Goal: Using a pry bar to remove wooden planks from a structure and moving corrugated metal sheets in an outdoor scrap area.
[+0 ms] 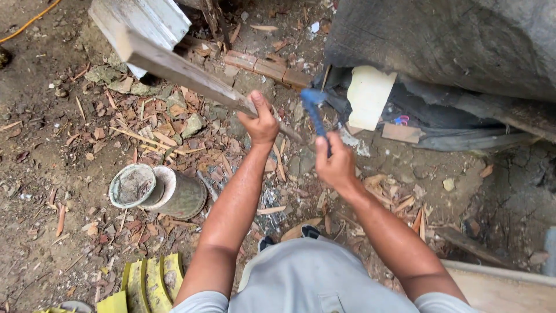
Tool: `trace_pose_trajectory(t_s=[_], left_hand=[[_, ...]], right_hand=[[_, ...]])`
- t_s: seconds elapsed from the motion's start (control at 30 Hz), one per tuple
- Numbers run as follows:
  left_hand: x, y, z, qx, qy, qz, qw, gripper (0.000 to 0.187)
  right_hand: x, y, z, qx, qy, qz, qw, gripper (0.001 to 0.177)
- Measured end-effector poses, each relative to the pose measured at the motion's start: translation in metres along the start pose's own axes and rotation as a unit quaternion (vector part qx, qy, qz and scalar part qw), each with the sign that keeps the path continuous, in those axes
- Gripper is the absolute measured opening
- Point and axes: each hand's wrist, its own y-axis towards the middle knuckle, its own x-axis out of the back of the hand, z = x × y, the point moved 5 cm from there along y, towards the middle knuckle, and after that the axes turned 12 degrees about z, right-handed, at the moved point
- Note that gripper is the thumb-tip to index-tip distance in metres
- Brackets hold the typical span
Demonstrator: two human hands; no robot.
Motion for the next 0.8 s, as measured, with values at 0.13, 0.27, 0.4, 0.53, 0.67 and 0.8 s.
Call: trace_pose_trajectory(t_s=[0.13, 0.27, 0.4, 0.53, 0.67, 0.8], left_hand=[[-0.001, 0.001, 0.008, 0.012, -0.039, -0.011, 0.999, 0.048], [0.004, 0.004, 0.007, -0.015, 0.003, 0.005, 1.0, 0.046], [0.01, -0.003, 0.003, -0.065, 0.08, 0.025, 0.994, 0.047], [0.006, -0.01, 0.005, -0.043, -0.043, 0.022, 0.998, 0.046], [-0.007, -0.026, 0.007, -0.004, -0.156, 0.046, 0.987, 0.044], [-0.019, -0.042, 0.002, 0.018, -0.133, 0.071, 0.988, 0.045]], right_hand=[[0.022, -0.012, 0.023, 0.169, 0.105, -0.142, 0.97, 0.019], [-0.013, 0.01, -0.021, 0.077, -0.013, -0.008, 0.997, 0.017], [-0.023, 0.021, -0.056, -0.112, 0.055, 0.088, 0.988, 0.016], [-0.021, 0.022, -0.065, -0.05, 0.227, -0.005, 0.973, 0.026], [-0.011, 0.025, -0.015, -0.128, 0.423, 0.057, 0.895, 0.03], [-0.025, 0.033, -0.02, -0.142, 0.466, 0.072, 0.87, 0.026]])
